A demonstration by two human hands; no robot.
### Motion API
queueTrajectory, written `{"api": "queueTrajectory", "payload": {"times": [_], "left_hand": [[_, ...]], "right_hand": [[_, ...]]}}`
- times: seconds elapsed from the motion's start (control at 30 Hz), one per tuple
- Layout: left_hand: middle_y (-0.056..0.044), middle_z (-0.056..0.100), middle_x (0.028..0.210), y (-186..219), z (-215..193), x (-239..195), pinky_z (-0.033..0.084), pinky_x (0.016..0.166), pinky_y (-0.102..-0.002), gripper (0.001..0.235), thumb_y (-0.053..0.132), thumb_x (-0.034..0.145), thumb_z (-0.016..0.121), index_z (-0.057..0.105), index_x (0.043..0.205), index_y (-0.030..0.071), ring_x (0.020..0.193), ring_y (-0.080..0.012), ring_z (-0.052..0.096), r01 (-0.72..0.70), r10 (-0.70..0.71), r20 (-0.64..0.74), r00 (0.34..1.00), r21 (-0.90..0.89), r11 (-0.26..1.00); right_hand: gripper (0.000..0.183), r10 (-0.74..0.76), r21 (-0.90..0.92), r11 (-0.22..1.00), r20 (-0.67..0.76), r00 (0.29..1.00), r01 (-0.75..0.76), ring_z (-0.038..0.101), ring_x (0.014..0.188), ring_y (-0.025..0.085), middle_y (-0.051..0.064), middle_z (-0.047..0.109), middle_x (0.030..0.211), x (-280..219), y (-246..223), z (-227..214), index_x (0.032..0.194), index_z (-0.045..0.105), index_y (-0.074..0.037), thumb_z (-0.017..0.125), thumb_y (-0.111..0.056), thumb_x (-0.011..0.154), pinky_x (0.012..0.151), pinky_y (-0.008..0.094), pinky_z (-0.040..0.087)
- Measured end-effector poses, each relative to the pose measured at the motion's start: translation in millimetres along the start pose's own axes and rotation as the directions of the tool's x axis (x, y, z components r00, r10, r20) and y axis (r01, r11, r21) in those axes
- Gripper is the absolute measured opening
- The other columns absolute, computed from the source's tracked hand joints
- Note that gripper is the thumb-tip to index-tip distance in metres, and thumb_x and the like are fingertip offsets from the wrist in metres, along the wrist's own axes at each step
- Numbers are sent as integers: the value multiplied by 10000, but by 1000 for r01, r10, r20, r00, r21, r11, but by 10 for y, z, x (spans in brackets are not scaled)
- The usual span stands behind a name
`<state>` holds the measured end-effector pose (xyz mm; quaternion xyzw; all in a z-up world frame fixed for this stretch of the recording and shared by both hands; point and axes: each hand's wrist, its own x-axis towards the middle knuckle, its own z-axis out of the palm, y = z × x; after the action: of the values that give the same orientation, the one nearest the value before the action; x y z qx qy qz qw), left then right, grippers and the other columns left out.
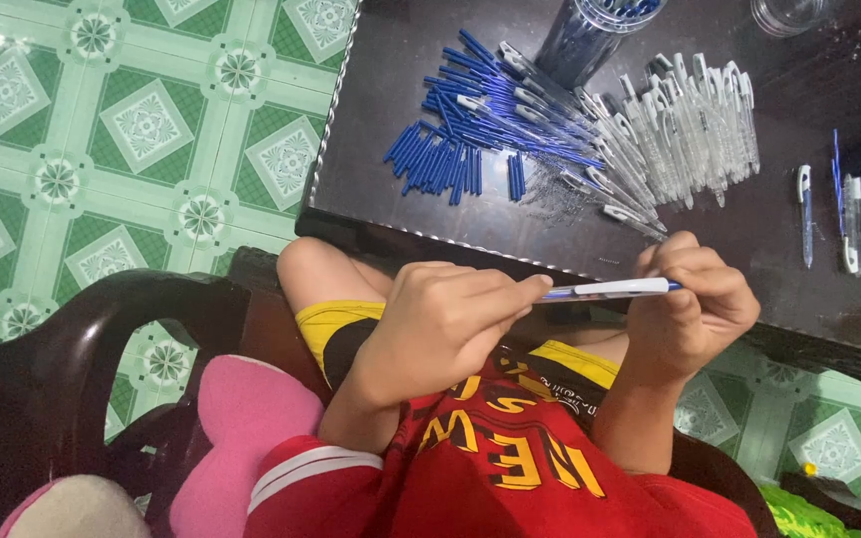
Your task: The person sits cross-legged at a table and assembles blue pens by inserting ink cartridges into clear plastic barrels. They pick up a barrel and a cartridge, insert the cartridge, and place the assembled pen into a clear container.
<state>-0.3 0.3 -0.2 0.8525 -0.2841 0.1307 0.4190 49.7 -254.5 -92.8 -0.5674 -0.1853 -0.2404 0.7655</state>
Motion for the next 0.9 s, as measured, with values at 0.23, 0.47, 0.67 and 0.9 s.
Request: {"api": "queueTrajectory", "payload": {"times": [0.23,0.47,0.67,0.9], "left_hand": [[-84,717,848,-16,13,23,485,584,-387,169,52,987,658,714,1144,24,676,-259,647,18,-18,-24,1000,-26,1000],[-152,738,1069,-324,248,97,580,775,-451,354,250,1017,589,614,1323,74,874,-317,748,218,-216,30,976,-155,964],[-104,730,1139,-640,416,50,610,770,-325,350,254,1019,589,618,1310,63,927,-200,707,502,-536,-191,822,-201,841],[-126,718,1097,-929,510,27,592,734,-315,255,215,1017,583,672,1192,51,946,-228,688,534,-590,-307,747,-253,807]], "right_hand": [[272,41,46,998,-20,999,-40,529,751,185,48,609,817,-42,23,-7,930,630,-86,779,-312,960,633,308,541],[338,57,-55,997,-61,996,-60,642,832,238,126,592,957,307,319,-78,1119,506,-80,756,-180,915,778,348,551],[241,-466,-428,809,-48,884,403,505,860,253,148,522,1030,1873,965,-186,1170,574,11,623,153,982,732,398,474],[159,-278,-753,404,439,854,519,635,660,193,90,728,796,2366,2025,-241,868,684,-37,673,120,841,580,334,462]]}}
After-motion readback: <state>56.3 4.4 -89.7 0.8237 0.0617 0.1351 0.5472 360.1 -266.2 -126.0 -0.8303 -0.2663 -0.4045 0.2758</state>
